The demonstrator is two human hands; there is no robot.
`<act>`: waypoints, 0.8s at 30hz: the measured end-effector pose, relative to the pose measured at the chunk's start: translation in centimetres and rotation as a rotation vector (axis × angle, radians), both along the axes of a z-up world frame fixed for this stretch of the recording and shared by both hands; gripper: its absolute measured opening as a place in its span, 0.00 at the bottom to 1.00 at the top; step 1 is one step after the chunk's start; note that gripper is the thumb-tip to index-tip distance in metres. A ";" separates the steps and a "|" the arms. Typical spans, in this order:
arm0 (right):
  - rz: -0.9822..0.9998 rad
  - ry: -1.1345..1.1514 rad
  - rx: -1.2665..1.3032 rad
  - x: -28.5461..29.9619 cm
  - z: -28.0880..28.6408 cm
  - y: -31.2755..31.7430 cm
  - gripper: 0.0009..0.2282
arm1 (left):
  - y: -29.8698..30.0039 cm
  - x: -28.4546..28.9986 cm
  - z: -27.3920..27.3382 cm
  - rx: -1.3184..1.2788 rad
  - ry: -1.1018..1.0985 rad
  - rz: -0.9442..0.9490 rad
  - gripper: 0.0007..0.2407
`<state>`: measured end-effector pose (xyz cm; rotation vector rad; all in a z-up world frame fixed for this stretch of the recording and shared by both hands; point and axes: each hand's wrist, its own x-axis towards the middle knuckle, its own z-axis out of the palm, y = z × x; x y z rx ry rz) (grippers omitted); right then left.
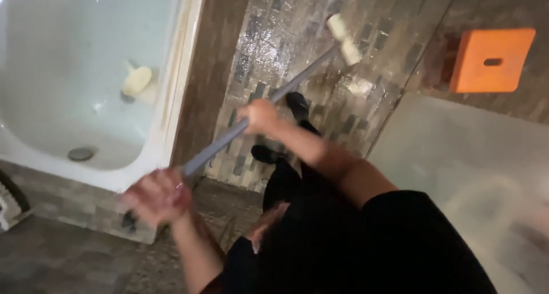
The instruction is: The person scrubs the bathroom floor tiles with a long-handled brush, pouring water from a scoop and bucket to rinse the surface. They move a plastic stool and handle a cleaning product sachet during the process.
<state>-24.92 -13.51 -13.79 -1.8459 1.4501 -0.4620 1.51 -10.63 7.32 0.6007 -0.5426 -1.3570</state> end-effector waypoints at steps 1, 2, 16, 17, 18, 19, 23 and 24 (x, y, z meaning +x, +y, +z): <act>0.034 0.135 0.070 -2.0 -2.4 -0.3 0.14 | -0.9 -1.1 -2.2 -0.012 0.071 -0.107 0.16; 0.031 0.105 -0.004 -4.6 -4.5 -0.6 0.14 | -1.2 -3.0 -4.6 0.037 -0.006 -0.103 0.16; 0.065 -0.273 -0.059 7.0 9.2 0.1 0.06 | 0.7 7.0 10.3 -0.204 -0.134 -0.056 0.26; 0.110 -0.235 -0.037 7.1 9.2 0.3 0.05 | 0.6 7.0 9.4 -0.225 -0.082 -0.099 0.23; 0.106 -0.180 -0.042 6.0 8.3 0.6 0.05 | 0.9 6.9 8.7 -0.241 -0.032 -0.137 0.19; 0.103 -0.125 -0.049 4.1 6.6 0.8 0.06 | 0.6 5.8 6.4 -0.284 0.084 -0.254 0.10; 0.183 0.158 -0.069 -5.4 -4.0 1.7 0.06 | 3.3 -2.2 -4.5 -0.002 -0.111 -0.062 0.05; 0.195 0.092 0.046 -8.5 -5.3 1.4 0.10 | 4.4 -4.7 -7.0 0.213 -0.276 -0.015 0.09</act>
